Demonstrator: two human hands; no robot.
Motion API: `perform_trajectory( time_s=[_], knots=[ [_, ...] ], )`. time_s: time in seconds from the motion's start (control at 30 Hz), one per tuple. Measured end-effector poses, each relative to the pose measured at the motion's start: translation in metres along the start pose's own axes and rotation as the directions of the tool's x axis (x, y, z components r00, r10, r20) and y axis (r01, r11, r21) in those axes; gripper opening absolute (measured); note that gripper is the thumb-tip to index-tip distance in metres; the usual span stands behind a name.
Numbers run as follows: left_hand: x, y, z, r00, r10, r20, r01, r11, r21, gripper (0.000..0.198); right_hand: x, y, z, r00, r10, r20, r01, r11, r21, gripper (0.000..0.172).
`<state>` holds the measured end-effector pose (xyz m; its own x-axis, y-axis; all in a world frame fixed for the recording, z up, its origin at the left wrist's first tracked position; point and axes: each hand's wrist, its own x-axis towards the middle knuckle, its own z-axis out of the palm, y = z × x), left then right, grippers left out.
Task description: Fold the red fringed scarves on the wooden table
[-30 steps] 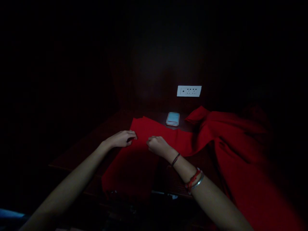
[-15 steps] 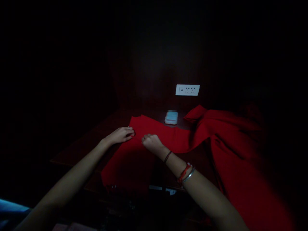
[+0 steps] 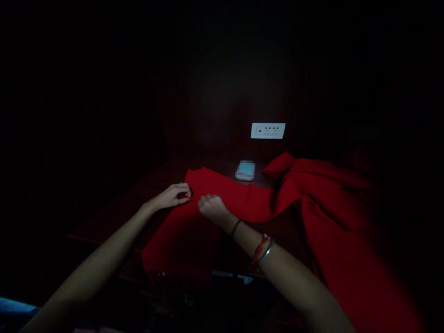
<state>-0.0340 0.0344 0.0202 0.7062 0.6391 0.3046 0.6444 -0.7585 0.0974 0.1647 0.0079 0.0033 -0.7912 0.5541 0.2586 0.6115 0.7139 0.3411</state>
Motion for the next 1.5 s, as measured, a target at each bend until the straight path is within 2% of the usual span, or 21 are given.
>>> perform_trajectory(
  time_s=[0.13,0.37,0.47,0.63,0.83,0.93,1.03,1.1,1.17,1.2,1.27,1.3,1.33,1.4,1.5],
  knots=[
    [0.0,0.002,0.002,0.999,-0.009,0.045,0.01,1.0,-0.008,0.009,-0.002,0.002,-0.001,0.999,0.038,-0.003,-0.038,0.999,0.022,0.02],
    [0.001,0.003,0.006,0.999,-0.022,0.046,0.02,0.999,0.035,0.012,-0.003,0.0,0.006,1.0,-0.016,-0.021,0.017,0.999,0.036,0.022],
    [0.0,0.001,0.003,0.997,-0.008,0.078,0.005,0.999,0.044,0.014,-0.003,0.0,0.005,0.999,-0.025,-0.026,0.026,0.999,0.035,0.022],
    [-0.004,-0.003,-0.006,0.986,0.048,0.16,-0.038,0.997,-0.062,0.023,-0.006,0.003,0.002,0.998,-0.067,-0.019,0.068,0.996,0.05,0.023],
    [-0.01,-0.012,-0.009,0.967,-0.004,0.255,0.056,0.979,-0.198,0.031,-0.009,0.01,0.005,0.999,-0.033,-0.028,0.038,0.978,0.206,0.03],
    [-0.013,-0.013,-0.01,0.958,-0.038,0.283,0.097,0.975,-0.198,0.028,-0.011,0.016,0.007,0.994,-0.092,-0.064,0.107,0.947,0.302,0.024],
    [-0.015,-0.012,-0.014,0.936,-0.074,0.344,0.167,0.954,-0.249,0.025,-0.012,0.025,0.008,0.98,-0.156,-0.124,0.196,0.87,0.453,0.021],
    [-0.015,-0.011,-0.017,0.925,-0.087,0.371,0.208,0.931,-0.3,0.023,-0.012,0.03,0.009,0.984,-0.085,-0.154,0.155,0.829,0.537,0.024],
    [-0.012,-0.011,-0.016,0.946,-0.129,0.296,0.22,0.929,-0.299,0.019,-0.013,0.033,0.009,0.985,0.072,-0.155,0.027,0.829,0.559,0.031],
    [-0.01,-0.01,-0.013,0.964,-0.16,0.214,0.216,0.938,-0.27,0.019,-0.014,0.033,0.01,0.982,0.139,-0.126,-0.048,0.835,0.549,0.037],
    [-0.005,-0.008,-0.004,0.977,-0.213,0.019,0.213,0.96,-0.181,0.023,-0.016,0.032,0.013,0.981,0.191,0.023,-0.176,0.842,0.509,0.057],
    [-0.002,-0.007,0.003,0.973,-0.228,-0.044,0.221,0.966,-0.135,0.027,-0.017,0.031,0.015,0.975,0.183,0.126,-0.221,0.844,0.488,0.065],
    [0.0,-0.006,0.01,0.968,-0.243,-0.058,0.238,0.967,-0.091,0.033,-0.017,0.031,0.016,0.961,0.163,0.223,-0.253,0.845,0.471,0.071],
    [0.006,-0.004,0.024,0.958,-0.286,0.032,0.287,0.958,-0.011,0.048,-0.018,0.031,0.019,0.928,0.13,0.349,-0.289,0.841,0.457,0.076],
    [0.015,-0.004,0.039,0.919,-0.345,0.191,0.333,0.938,0.093,0.058,-0.017,0.039,0.022,0.909,0.125,0.397,-0.311,0.837,0.45,0.079]
  ],
)
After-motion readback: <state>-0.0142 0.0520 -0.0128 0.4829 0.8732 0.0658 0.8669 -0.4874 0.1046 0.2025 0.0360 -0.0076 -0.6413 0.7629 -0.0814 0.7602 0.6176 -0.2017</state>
